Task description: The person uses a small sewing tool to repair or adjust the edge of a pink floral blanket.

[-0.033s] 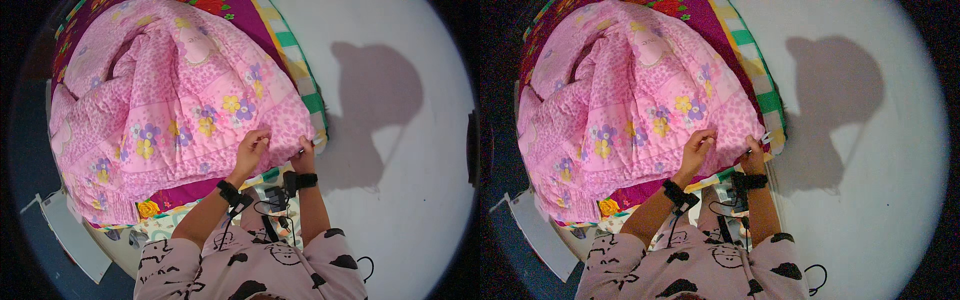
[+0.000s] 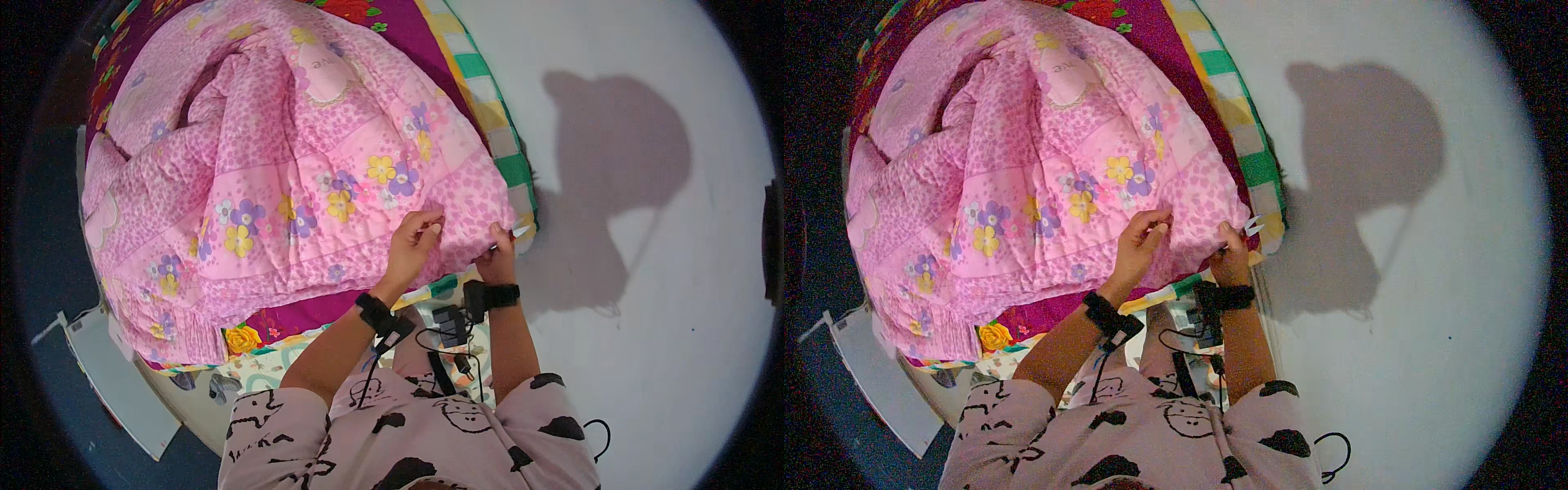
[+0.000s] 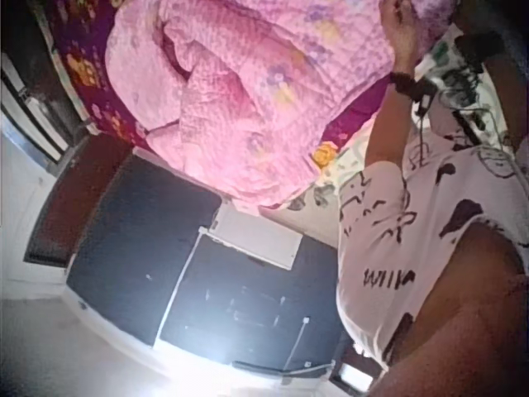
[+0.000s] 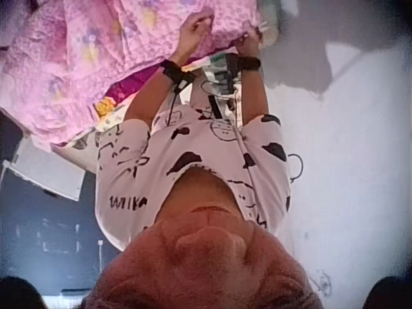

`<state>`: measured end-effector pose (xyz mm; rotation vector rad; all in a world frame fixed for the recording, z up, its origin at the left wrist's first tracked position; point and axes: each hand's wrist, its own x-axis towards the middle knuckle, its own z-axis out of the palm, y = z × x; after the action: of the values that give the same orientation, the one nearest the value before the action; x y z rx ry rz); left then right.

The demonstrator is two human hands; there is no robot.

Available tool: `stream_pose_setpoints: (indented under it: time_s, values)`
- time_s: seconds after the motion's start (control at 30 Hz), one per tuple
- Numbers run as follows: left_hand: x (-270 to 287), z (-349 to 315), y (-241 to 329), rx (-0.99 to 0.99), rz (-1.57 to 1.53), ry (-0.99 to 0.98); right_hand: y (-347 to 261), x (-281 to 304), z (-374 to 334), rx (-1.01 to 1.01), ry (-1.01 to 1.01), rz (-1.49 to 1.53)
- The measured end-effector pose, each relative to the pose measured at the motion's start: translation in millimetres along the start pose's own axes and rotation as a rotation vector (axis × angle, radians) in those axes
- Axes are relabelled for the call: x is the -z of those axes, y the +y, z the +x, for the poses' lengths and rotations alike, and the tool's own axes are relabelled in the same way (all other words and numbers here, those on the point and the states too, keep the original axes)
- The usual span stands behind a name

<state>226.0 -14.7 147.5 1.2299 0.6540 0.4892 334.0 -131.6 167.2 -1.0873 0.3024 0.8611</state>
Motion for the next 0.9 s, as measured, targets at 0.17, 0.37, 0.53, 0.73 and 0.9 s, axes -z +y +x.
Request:
stream_pose_setpoints:
  time_s: [0.17,0.37,0.53,0.73,0.9]
  values:
    - [3.4,6.8,1.5,-0.027,0.022,0.128,1.0,-8.5,-1.3,-0.001,-0.177,0.009]
    - [14.4,5.5,25.9,-0.155,0.252,0.122,10.3,-32.6,-5.8,0.081,0.082,-0.178]
    - [15.7,6.9,31.8,-0.160,0.303,0.090,28.8,50.8,36.8,-0.110,-0.588,0.185]
    - [46.0,-1.2,-3.3,0.101,-0.193,0.171,4.2,-28.4,-15.3,0.046,-0.152,-0.266]
    - [100.7,-16.8,36.2,0.387,-0.625,-0.045,5.6,-93.9,-41.9,0.813,-0.766,-1.480]
